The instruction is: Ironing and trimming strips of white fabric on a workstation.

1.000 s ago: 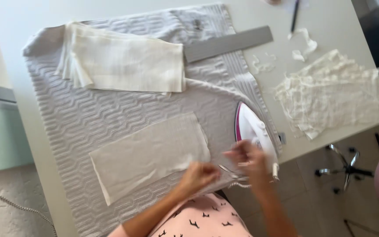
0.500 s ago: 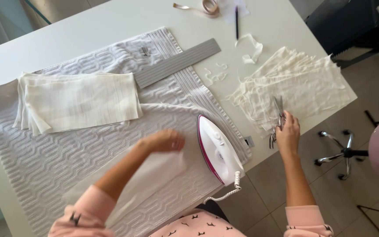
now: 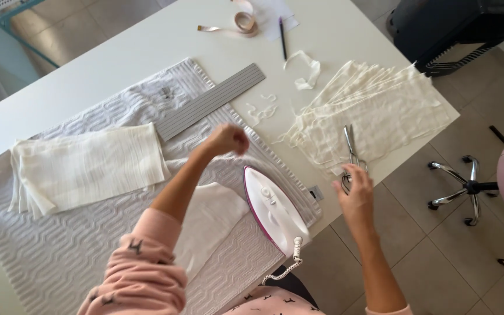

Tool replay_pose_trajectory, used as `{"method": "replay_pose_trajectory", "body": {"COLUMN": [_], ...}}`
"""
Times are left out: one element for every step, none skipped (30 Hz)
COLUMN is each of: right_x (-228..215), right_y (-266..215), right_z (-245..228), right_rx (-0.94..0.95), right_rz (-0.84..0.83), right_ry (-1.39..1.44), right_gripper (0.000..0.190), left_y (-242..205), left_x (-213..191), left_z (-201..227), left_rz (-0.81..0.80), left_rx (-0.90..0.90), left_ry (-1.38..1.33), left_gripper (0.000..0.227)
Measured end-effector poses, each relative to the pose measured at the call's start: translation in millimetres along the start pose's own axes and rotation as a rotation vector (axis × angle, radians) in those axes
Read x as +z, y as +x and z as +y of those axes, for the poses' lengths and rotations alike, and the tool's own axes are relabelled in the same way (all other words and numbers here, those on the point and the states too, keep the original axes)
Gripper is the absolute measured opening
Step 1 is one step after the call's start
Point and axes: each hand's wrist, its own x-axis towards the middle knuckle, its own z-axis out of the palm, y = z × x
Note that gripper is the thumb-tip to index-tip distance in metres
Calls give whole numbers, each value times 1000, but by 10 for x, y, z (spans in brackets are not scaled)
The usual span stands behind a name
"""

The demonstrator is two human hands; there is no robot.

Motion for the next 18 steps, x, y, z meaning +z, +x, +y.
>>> {"method": "replay_pose_trajectory", "body": {"right_x": [-66,-160,-261,-355,-421,-483,-525,-539,-548,-553,-483,-405,-318,-238,-144,-29,-43,-33], "right_y": [-24,-26,-48,-69,-142,-216,-273,-401,-537,-675,-809,-950,-1103,-1153,-1216,-1300,-1356,-1413], "right_z": [-180,-382,-578,-778,-893,-1014,-1152,-1238,-1331,-1431,-1521,-1624,-1743,-1806,-1885,-1979,-2056,-2141], "right_rx": [-34,-32,-18,-4,-4,-51,-102,-107,-182,-256,-260,-256,-254,-262,-422,-583,-603,-603], "right_rz": [3,12,-15,-42,-45,26,96,92,130,169,163,36,-102,-119,-104,-82,-140,-95], "right_ry": [43,42,89,136,133,160,192,196,269,342,347,483,622,632,452,273,298,242], "right_gripper": [47,47,45,42,42,38,34,34,34,34,34,31,29,29,22,16,16,9], "left_y": [198,241,286,328,140,-53,-265,-598,-938,-1281,-1712,-2154,-2646,-3051,-3536,-4044,-4389,-4747], "left_x": [24,37,75,114,108,98,52,108,161,212,268,322,387,455,561,688,740,802], "left_z": [-40,50,139,222,324,420,503,474,443,408,366,315,259,39,-172,-385,-491,-604], "left_rz": [253,252,495,735,735,738,747,753,847,939,944,1071,1197,1207,1304,1396,1407,1443], "left_rx": [44,51,107,162,160,220,277,273,272,269,261,106,-63,-81,-228,-378,-447,-493], "left_ry": [127,132,2,-133,-137,-203,-264,-263,-151,-37,-34,36,110,115,159,203,204,222], "left_gripper": [6,6,33,60,60,66,73,73,68,64,64,54,45,45,41,38,38,30]}}
